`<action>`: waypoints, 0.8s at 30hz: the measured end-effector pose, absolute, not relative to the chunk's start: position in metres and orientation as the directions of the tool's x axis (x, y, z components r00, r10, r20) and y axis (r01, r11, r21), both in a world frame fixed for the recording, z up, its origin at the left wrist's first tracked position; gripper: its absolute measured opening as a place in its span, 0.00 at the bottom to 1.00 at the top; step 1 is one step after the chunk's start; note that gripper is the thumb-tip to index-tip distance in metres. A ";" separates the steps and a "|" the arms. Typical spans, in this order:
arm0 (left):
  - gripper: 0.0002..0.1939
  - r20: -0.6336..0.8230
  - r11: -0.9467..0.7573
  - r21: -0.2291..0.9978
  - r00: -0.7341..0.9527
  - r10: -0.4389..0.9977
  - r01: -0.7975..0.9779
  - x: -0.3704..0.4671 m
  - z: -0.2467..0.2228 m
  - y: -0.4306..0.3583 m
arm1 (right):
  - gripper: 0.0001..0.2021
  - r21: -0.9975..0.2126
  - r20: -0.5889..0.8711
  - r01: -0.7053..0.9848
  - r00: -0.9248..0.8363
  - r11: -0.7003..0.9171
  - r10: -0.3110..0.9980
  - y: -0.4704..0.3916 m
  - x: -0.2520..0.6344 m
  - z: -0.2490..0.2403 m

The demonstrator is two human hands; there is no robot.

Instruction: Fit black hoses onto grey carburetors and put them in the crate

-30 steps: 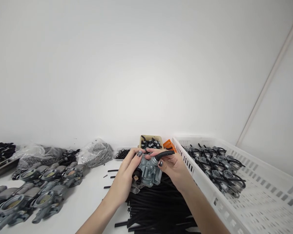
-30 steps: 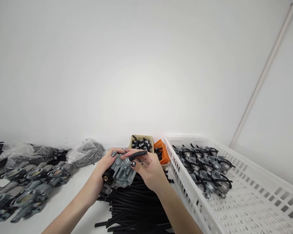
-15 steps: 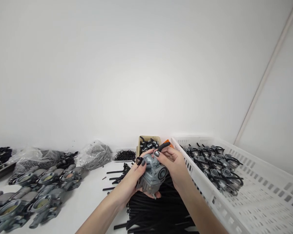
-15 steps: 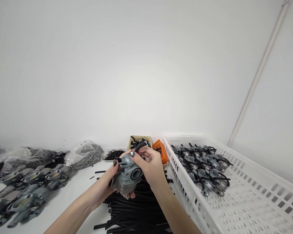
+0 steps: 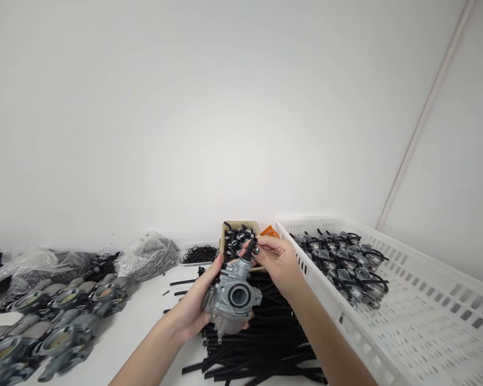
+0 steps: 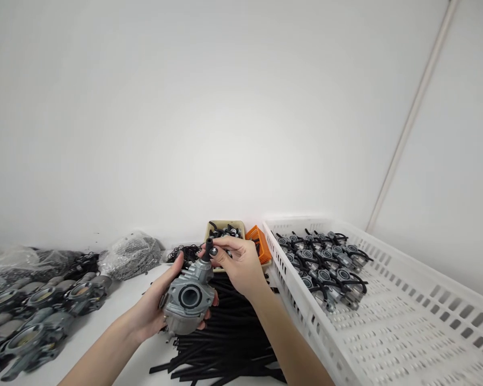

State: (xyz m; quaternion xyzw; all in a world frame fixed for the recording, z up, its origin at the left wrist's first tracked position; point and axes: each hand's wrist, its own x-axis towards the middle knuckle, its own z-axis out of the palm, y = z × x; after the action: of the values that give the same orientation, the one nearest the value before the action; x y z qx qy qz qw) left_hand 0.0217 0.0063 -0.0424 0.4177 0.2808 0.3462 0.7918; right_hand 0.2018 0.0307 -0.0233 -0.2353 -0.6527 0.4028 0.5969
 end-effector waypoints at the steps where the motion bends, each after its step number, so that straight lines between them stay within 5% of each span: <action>1: 0.36 -0.148 0.404 0.852 0.586 0.796 -0.333 0.021 -0.040 0.006 | 0.19 -0.806 0.591 -0.175 -0.175 0.566 0.788 0.031 0.202 -0.023; 4: 0.33 -0.095 0.320 0.819 0.436 0.895 -0.476 0.017 -0.027 0.003 | 0.22 -0.788 0.615 -0.136 -0.197 0.600 0.764 0.032 0.207 -0.019; 7: 0.27 -0.003 0.052 0.731 0.072 0.997 -0.681 0.009 -0.008 0.000 | 0.16 -0.804 0.536 0.102 -0.305 0.586 0.787 0.037 0.212 -0.020; 12: 0.22 0.036 -0.357 0.562 -0.410 0.912 -0.746 -0.022 0.013 -0.003 | 0.09 -0.529 0.076 0.679 -0.561 0.510 0.825 0.053 0.199 -0.051; 18: 0.13 -0.082 -0.414 0.440 -0.495 0.865 -0.797 -0.043 0.023 -0.011 | 0.08 -0.406 -0.048 0.765 -0.564 0.500 0.825 0.070 0.186 -0.082; 24: 0.12 -0.078 -0.398 0.464 -0.484 0.871 -0.791 -0.038 0.028 -0.016 | 0.07 -0.427 0.074 0.712 -0.588 0.558 0.806 0.067 0.211 -0.055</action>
State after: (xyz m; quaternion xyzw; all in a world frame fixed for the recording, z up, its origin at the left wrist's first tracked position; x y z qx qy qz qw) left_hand -0.0377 -0.0165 0.0276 0.0886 0.2255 0.8315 0.4999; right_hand 0.2112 0.0669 -0.0550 -0.4345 -0.8729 0.1789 0.1314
